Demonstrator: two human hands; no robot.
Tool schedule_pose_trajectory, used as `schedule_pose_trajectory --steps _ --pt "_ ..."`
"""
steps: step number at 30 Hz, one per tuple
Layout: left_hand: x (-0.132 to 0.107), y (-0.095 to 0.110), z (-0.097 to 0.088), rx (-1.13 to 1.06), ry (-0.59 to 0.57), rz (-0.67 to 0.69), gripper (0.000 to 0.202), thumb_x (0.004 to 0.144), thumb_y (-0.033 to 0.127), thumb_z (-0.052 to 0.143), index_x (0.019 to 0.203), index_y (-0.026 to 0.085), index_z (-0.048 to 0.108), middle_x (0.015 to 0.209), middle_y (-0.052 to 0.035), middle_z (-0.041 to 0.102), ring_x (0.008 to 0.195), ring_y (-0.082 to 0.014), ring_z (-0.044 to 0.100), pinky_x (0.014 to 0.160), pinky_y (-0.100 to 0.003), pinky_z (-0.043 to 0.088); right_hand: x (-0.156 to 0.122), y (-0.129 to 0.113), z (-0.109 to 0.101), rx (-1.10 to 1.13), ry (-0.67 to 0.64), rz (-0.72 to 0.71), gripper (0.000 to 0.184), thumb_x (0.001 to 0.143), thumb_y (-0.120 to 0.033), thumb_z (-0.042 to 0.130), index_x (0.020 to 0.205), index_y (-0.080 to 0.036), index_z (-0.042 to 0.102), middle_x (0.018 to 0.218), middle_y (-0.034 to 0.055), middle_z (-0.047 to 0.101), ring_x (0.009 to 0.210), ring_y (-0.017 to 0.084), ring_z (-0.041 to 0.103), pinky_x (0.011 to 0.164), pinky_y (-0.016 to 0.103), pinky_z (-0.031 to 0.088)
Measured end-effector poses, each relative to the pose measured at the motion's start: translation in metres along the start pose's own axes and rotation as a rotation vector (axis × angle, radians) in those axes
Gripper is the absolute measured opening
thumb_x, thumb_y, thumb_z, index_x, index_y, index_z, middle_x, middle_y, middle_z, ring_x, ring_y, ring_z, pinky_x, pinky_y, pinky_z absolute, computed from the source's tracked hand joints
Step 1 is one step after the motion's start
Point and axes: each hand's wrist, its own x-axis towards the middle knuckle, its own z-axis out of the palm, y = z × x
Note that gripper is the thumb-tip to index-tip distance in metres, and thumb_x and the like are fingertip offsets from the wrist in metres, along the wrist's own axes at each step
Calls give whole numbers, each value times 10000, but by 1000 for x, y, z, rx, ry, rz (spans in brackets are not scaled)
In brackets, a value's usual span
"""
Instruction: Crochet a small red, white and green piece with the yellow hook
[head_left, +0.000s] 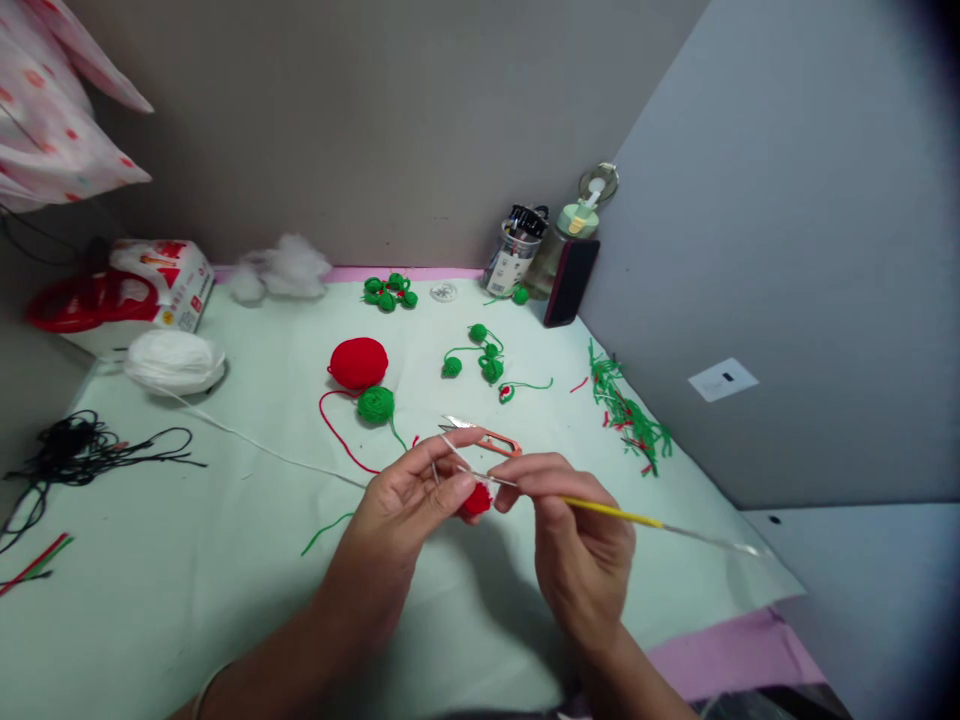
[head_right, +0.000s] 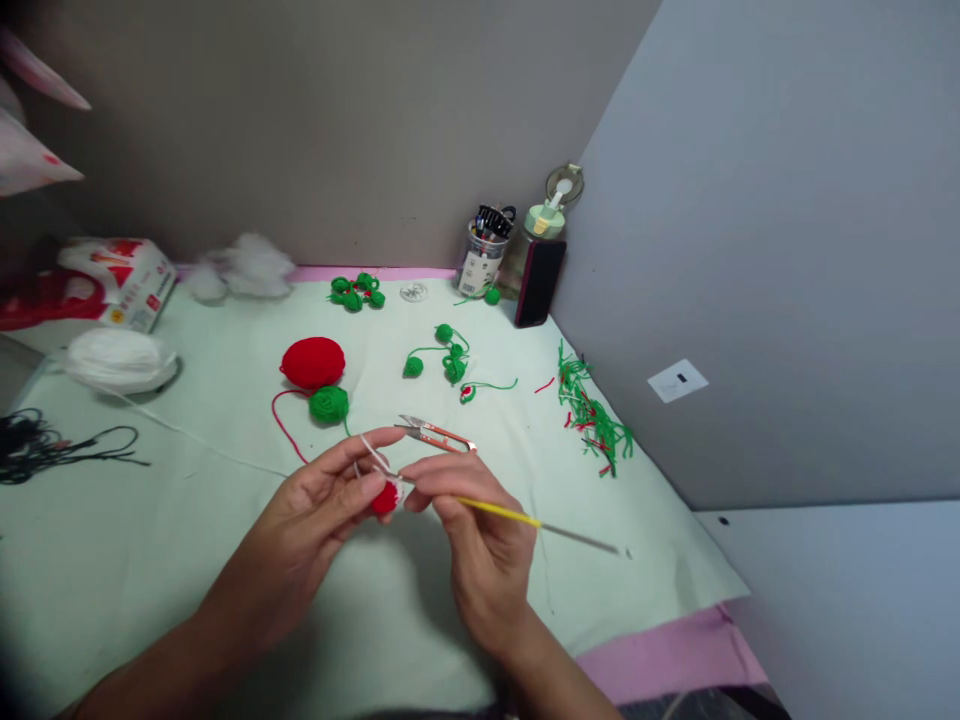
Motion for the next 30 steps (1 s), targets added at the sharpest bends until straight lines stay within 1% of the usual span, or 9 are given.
schedule_pose_trajectory --steps 3,5,8,11,14,18,24,27,30 --pt "-2 1 0 -11 -7 -2 270 861 306 836 1130 322 837 850 16 641 804 -134 628 836 -281 488 5 0 1 229 16 167 155 1046 -314 625 1021 -285 774 987 -2 801 750 109 711 746 263 587" --pt "-2 2 1 -7 -12 -4 268 861 297 832 1128 320 839 858 12 643 808 -138 624 843 -285 483 9 -1 2 345 6 248 146 1036 -331 641 996 -273 768 957 -7 803 716 89 712 731 231 588" --pt "-2 3 0 8 -1 -11 268 869 288 821 1135 314 836 862 7 647 829 -145 615 875 -290 469 11 -2 1 405 -14 292 151 1031 -332 651 976 -249 763 938 -1 805 726 81 728 734 204 587" --pt "-2 4 -1 27 6 -9 274 873 293 814 1146 307 833 847 5 640 828 -149 603 875 -289 461 12 -2 -1 405 -49 289 170 1045 -329 623 986 -243 757 934 7 805 732 92 739 729 217 596" --pt "-2 5 -1 35 8 -5 271 873 301 810 1142 298 834 837 5 627 811 -148 598 857 -288 467 12 -2 -5 351 -96 252 183 1059 -323 595 1005 -243 749 938 12 798 753 115 750 730 249 606" --pt "-2 6 -2 38 6 -7 269 878 309 804 1145 289 832 841 4 625 811 -152 611 856 -294 481 10 -3 -9 181 -109 166 184 1073 -296 564 1043 -246 739 977 20 784 789 141 751 772 307 609" --pt "-1 7 -2 67 16 -6 273 901 335 792 1167 278 818 858 -5 659 842 -175 637 901 -331 488 7 -7 -9 -66 -135 -40 210 1076 -230 541 1119 -258 745 1014 49 792 853 185 736 767 365 606" --pt "-1 7 -2 67 1 23 311 845 335 853 1146 268 816 887 -15 686 891 -192 638 911 -339 496 6 -7 -10 -166 -169 -134 248 1070 -199 541 1191 -288 738 1014 47 808 928 208 743 809 400 613" --pt "-2 6 -2 68 -13 29 356 790 282 897 1136 271 813 907 -19 706 936 -200 643 906 -332 506 5 -7 -11 -232 -189 -206 285 1069 -183 529 1243 -292 727 1023 50 811 981 212 745 836 405 621"
